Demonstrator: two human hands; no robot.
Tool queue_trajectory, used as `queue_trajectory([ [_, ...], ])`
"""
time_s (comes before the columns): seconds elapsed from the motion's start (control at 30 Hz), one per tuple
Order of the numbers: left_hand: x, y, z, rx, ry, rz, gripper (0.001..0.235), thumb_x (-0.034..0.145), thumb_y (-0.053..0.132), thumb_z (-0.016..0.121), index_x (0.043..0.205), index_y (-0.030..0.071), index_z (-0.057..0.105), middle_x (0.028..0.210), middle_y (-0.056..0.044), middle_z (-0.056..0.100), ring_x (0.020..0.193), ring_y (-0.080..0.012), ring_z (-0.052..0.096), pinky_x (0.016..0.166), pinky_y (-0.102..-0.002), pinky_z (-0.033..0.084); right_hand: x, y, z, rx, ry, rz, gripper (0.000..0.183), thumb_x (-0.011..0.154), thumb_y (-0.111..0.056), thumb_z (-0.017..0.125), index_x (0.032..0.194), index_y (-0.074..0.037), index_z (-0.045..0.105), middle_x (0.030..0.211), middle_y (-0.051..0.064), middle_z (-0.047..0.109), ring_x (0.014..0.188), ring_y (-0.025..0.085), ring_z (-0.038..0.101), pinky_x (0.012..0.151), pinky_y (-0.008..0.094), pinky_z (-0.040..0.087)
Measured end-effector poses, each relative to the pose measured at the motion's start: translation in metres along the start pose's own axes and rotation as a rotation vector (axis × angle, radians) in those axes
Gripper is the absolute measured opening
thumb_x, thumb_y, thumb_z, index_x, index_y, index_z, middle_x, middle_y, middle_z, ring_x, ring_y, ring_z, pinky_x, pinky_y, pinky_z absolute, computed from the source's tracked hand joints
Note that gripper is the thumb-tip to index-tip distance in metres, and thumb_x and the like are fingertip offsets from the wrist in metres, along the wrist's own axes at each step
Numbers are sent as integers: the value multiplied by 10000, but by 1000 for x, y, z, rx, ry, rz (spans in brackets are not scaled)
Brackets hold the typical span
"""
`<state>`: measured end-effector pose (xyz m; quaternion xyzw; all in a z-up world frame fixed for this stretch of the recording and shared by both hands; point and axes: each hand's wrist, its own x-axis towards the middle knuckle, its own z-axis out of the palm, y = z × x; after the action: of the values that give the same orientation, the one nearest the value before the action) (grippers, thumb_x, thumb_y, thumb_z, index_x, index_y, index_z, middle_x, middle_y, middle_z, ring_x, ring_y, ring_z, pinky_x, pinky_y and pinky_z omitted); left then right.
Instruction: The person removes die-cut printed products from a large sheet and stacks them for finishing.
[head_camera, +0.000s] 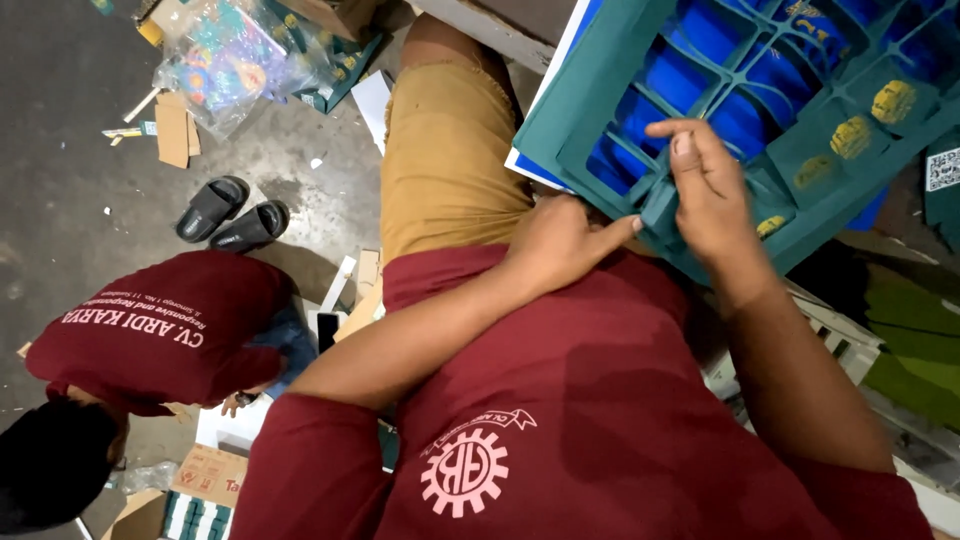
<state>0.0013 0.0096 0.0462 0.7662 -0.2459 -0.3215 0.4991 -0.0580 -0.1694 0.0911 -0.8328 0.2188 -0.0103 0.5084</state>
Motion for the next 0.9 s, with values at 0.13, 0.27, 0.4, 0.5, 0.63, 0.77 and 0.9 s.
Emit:
queue_trajectory([
  [0.13,-15,24,-29,89,-7,3,490,825,553,737,776,65,760,723,-144,733,721,-346,730,659,-462,567,1,-2,0,11,11,-18,314,1181,-281,431,1260,-73,653,745,-109,360,694,22,303,611,236,253],
  [0.27,-34,45,-42,18,15,150,369,894,435,728,836,71,724,759,-131,725,743,-331,737,680,-438,574,0,5,0,30,9,-18,315,1186,-280,437,1256,-65,656,762,-113,360,706,21,306,618,235,263],
  [0.4,-32,60,-35,-13,88,413,313,948,335,706,1061,45,668,896,-147,715,795,-347,722,689,-454,556,2,7,-4,68,-7,-20,360,1186,-316,415,1265,-69,664,769,-106,385,715,26,328,632,230,286],
  [0.5,-20,64,-24,185,121,417,375,928,362,719,1046,16,637,901,-188,699,758,-397,695,655,-499,540,2,10,-6,76,-18,-50,412,1192,-350,389,1281,-63,671,786,-97,406,735,30,353,654,224,310],
  [0.63,-4,62,-13,325,132,361,435,895,421,736,944,2,627,837,-207,688,702,-415,688,622,-514,547,2,23,-7,101,-7,-65,467,1192,-385,368,1289,-54,683,770,-82,416,735,39,368,671,223,327],
  [0.77,4,60,-13,397,123,338,503,853,477,752,884,-9,625,771,-197,675,636,-395,681,570,-500,546,2,22,-6,219,-22,0,520,1173,-425,356,1298,-44,688,734,-68,410,693,52,343,643,231,306],
  [0.9,-3,50,-2,413,141,432,449,902,436,742,926,11,597,803,-173,653,653,-360,679,575,-468,548,2,26,-10,323,-46,-1,546,1192,-443,348,1321,-27,676,771,-70,416,731,54,342,693,236,324],
])
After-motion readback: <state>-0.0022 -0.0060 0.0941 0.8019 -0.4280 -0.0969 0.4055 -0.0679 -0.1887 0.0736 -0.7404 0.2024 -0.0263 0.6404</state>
